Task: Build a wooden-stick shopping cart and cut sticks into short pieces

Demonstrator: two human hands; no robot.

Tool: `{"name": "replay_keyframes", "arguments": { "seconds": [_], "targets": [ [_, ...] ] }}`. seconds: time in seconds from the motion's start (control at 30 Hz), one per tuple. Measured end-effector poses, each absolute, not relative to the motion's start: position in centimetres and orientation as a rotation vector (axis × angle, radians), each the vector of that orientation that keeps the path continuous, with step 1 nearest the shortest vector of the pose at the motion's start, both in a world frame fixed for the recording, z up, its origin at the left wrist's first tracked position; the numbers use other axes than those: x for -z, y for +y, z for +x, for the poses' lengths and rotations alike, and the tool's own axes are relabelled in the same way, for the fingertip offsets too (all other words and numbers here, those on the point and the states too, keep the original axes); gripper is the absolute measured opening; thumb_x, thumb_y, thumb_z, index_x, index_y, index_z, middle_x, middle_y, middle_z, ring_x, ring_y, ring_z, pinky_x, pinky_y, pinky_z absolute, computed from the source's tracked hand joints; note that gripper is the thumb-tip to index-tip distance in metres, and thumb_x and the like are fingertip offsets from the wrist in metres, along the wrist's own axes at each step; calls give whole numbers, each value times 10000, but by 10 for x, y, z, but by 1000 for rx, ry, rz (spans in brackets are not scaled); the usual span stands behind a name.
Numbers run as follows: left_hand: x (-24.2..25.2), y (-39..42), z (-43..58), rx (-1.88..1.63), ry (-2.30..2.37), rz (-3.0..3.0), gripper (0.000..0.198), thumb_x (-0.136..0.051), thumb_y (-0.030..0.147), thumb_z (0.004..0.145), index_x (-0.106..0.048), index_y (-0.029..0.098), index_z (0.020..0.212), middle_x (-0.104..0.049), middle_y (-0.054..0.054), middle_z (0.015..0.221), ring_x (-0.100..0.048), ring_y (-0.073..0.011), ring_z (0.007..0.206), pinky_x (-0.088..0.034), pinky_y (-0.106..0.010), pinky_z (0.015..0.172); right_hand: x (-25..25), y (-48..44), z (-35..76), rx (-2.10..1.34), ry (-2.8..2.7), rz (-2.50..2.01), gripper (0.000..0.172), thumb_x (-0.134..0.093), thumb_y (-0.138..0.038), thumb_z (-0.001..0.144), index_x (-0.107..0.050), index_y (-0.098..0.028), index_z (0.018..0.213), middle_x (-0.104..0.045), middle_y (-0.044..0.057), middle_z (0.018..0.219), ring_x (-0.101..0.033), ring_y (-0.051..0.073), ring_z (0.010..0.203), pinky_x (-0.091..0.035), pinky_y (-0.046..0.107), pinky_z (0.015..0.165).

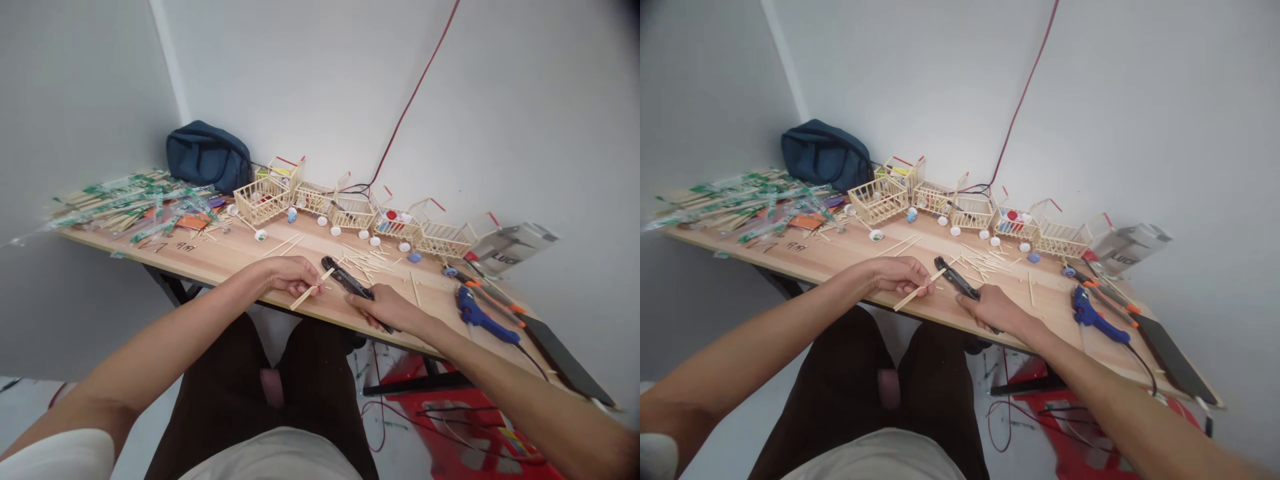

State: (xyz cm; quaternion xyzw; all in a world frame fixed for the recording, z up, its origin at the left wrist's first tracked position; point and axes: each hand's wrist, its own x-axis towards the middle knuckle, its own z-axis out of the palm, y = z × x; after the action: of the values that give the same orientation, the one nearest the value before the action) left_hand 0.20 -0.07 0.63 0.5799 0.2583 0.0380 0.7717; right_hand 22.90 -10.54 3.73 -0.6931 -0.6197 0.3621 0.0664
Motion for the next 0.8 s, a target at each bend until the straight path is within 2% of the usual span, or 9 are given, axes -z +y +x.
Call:
{"name": "replay_keyframes", "arguments": {
  "seconds": [0.23, 0.53, 0.8],
  "targets": [
    [-10, -4, 2, -44, 556, 1266, 315, -786, 314, 637, -667, 52, 766, -610, -43, 594, -326, -26, 394, -164, -176, 379, -34, -105, 238, -1023, -1981, -2063, 513, -512, -630, 845, -459, -213, 551, -540, 12, 419, -518, 125, 373, -413, 236, 430],
    [-9, -5, 2, -62, 568, 1258, 279, -765, 286, 637, -667, 53, 754, -602, -40, 586, -334, -29, 389, -163, -178, 390, -45, -105, 230, -989, -2012, -2118, 584, -481, -713, 829, -438, -218, 522, -515, 20, 400, -502, 131, 380, -411, 256, 469],
    [-10, -4, 1, -47, 527, 1271, 250, -755, 290, 670, -668, 63, 729, -531, -5, 516, -313, -37, 407, -170, -165, 388, -32, -106, 238, -977, -1998, -2065, 613, -456, -774, 802, -444, -212, 555, -515, 15, 405, -486, 122, 357, -378, 246, 426]
  ]
}}
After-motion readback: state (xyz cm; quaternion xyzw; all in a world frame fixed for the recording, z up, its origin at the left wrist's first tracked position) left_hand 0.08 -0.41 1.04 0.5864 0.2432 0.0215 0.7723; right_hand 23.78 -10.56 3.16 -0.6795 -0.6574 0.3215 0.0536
